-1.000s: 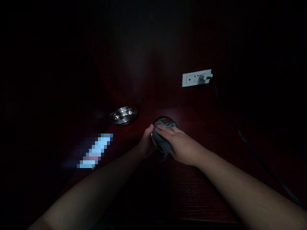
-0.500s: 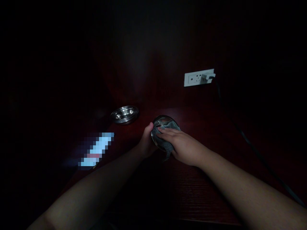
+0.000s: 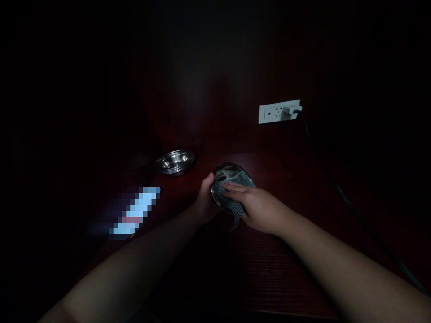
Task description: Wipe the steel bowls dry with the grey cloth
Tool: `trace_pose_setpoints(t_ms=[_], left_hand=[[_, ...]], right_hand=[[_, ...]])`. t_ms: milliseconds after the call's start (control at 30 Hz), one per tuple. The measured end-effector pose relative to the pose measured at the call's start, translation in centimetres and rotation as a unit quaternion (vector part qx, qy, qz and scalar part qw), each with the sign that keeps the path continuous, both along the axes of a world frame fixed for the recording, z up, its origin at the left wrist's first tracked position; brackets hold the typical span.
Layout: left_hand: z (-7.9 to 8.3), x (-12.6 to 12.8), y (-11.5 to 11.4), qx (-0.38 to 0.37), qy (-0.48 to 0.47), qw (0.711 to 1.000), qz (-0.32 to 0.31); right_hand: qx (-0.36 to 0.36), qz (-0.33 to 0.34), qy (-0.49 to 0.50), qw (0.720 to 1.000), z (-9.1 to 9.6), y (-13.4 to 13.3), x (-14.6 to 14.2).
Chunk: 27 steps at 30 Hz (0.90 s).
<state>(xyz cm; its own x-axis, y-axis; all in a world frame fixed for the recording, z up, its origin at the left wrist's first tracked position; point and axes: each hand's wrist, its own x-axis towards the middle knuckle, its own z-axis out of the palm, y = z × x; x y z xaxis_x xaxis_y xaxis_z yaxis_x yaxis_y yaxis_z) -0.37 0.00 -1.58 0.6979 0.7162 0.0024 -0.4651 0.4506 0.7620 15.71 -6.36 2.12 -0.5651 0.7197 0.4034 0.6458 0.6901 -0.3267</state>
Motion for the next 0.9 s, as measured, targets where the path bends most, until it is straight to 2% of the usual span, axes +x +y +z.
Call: trace_pose_setpoints(t_ms=[200, 600, 767, 900], left_hand=[[-0.14, 0.06, 0.03, 0.000, -0.004, 1.000, 0.007], [0.49, -0.02, -0.57, 0.015, -0.004, 1.000, 0.015], [0.38, -0.05, -0.45, 0.019, -0.006, 1.000, -0.006], [0.13, -0.08, -0.25, 0.012, -0.012, 1.000, 0.000]], right_hand=[[0.008, -0.022, 0.002, 1.000, 0.23, -0.13, 0.05], [0.004, 0.004, 0.021, 1.000, 0.35, -0.27, -0.18], [-0.009, 0.003, 0.001, 1.000, 0.32, -0.20, -0.15], [-0.022, -0.002, -0.017, 1.000, 0.12, -0.19, -0.07]])
